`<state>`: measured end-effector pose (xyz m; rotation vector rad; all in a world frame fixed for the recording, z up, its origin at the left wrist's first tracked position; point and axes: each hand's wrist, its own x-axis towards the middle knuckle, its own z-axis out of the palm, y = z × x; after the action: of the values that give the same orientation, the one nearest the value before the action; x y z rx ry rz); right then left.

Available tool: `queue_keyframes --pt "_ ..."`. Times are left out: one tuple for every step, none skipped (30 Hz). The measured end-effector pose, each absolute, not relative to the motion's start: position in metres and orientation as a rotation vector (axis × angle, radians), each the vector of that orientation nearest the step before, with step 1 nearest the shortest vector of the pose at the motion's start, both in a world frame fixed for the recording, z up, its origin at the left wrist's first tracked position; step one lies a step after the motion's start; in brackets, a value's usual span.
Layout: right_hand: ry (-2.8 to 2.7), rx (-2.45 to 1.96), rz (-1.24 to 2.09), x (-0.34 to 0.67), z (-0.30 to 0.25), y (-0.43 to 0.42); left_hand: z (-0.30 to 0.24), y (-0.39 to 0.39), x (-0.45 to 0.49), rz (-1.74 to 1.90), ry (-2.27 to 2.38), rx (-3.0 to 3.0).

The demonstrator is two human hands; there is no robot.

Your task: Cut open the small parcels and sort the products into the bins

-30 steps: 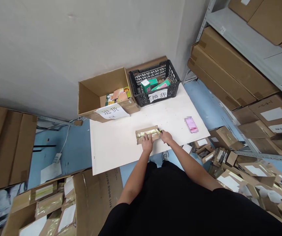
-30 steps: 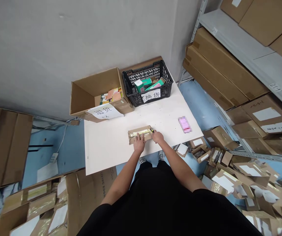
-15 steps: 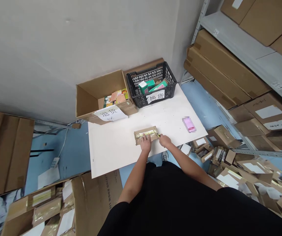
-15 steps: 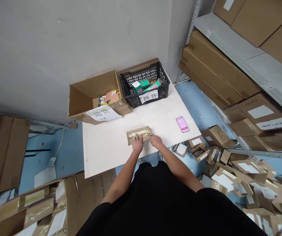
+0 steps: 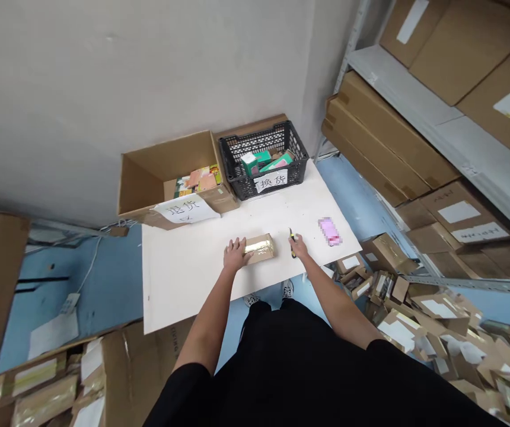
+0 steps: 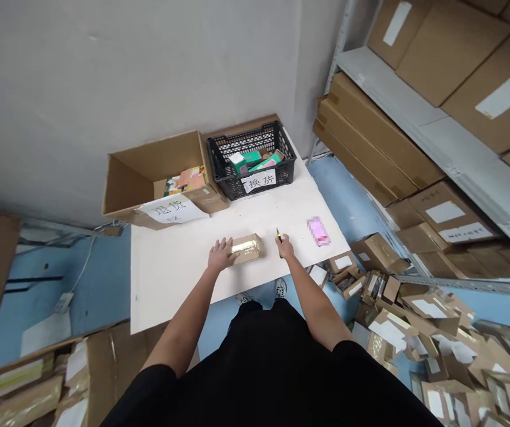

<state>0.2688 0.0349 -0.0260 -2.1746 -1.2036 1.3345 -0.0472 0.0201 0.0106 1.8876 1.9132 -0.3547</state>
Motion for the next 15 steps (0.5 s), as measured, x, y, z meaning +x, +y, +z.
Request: queue_keyframes --pt "-1.161 -2.229 1.261 0.270 -0.029 0.039 0.011 0.020 -0.049 -0.384 1.945 1.827" --pt "-1.129 -2.275 1.174 0.270 -0.031 0.041 0.010 0.018 -0.050 -0.395 1.993 1.775" --pt "-1.122 -2.290 1.093 0.267 -0.033 0.040 0.009 0.016 -0.049 -0.390 2.052 1.730" --pt "-1.140 -2.270 1.042 0.260 -0.036 0.037 0.008 0.013 -0.047 -0.375 2.111 1.688" --pt "-1.178 -2.222 1.035 0.251 -0.038 0.031 0.007 0.009 -0.044 -0.356 2.169 1.648" --pt "-1.229 -2.157 1.075 0.238 -0.040 0.024 0.006 0.005 -0.041 -0.340 2.221 1.609" --pt "-1.274 -2.095 1.165 0.222 -0.043 0.017 0.006 0.001 -0.037 -0.328 2.269 1.573" --pt "-1.302 -2.049 1.284 0.204 -0.044 0.010 0.006 -0.003 -0.034 -0.319 2.308 1.545" --pt "-1.314 -2.018 1.407 0.185 -0.046 0.004 0.006 -0.007 -0.032 -0.310 2.336 1.528" --pt "-1.311 -2.005 1.502 0.166 -0.047 -0.001 0.006 -0.011 -0.030 -0.300 2.352 1.524" --pt "-1.303 -2.007 1.552 0.148 -0.048 -0.003 0.007 -0.014 -0.028 -0.291 2.363 1.528" --pt "-1.297 -2.017 1.573 0.133 -0.048 -0.004 0.008 -0.017 -0.028 -0.285 2.370 1.534" --pt "-1.296 -2.033 1.565 0.120 -0.047 -0.003 0.008 -0.020 -0.029 -0.284 2.374 1.544" --pt "-1.302 -2.052 1.546 0.109 -0.046 0.000 0.008 -0.022 -0.030 -0.286 2.377 1.558" --pt "-1.315 -2.070 1.530 0.102 -0.045 0.003 0.009 -0.024 -0.031 -0.291 2.377 1.579"
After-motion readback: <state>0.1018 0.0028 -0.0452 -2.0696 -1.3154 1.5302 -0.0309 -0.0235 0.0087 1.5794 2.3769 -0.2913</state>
